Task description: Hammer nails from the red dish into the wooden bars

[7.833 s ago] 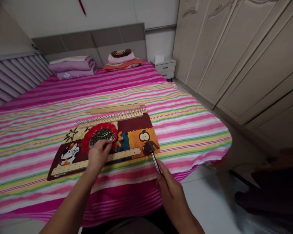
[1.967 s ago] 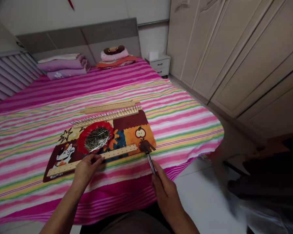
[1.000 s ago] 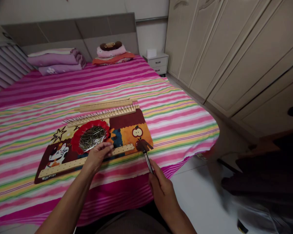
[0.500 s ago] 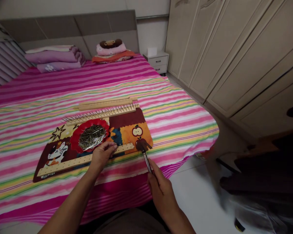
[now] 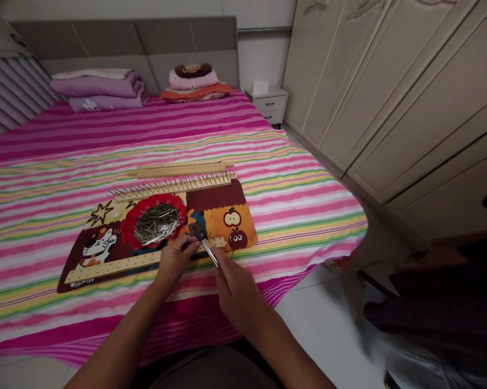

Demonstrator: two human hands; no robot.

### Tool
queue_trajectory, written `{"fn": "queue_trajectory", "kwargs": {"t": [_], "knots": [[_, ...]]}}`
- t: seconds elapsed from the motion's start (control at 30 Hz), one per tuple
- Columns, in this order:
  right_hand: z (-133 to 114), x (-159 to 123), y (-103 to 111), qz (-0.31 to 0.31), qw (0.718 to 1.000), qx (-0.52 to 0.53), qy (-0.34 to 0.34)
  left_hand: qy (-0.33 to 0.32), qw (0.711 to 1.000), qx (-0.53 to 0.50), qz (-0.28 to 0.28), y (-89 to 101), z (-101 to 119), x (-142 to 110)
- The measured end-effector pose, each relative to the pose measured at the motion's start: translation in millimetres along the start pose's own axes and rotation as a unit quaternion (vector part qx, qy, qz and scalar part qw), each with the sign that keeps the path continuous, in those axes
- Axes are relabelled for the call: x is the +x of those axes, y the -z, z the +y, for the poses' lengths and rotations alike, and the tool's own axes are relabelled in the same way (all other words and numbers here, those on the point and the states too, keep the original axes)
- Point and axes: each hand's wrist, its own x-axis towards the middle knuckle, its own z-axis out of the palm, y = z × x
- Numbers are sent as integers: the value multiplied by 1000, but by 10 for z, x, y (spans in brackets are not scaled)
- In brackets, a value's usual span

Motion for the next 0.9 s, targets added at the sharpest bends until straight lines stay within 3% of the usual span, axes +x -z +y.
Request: {"fn": "queue_trajectory", "kwargs": {"t": [0.3, 0.43, 0.57, 0.67, 0.8, 0.9], "knots": [[31, 59, -80, -20, 999, -38, -2, -5, 999, 42, 0, -7, -5, 11], [-13, -19, -13, 26, 999, 1, -45, -5, 999, 40, 0, -25, 0, 7], [25, -189, 48, 81, 986, 67, -129, -12, 999, 39, -8, -16, -6, 1], [99, -328, 69, 122, 971, 120, -168, -26, 998, 64, 13, 138, 18, 40], [188, -450, 104, 133, 956, 172, -196, -28, 975, 191, 107, 490, 34, 220], [244, -483, 126, 149, 950, 182, -203, 12, 951, 296, 85, 652, -35, 406]]}}
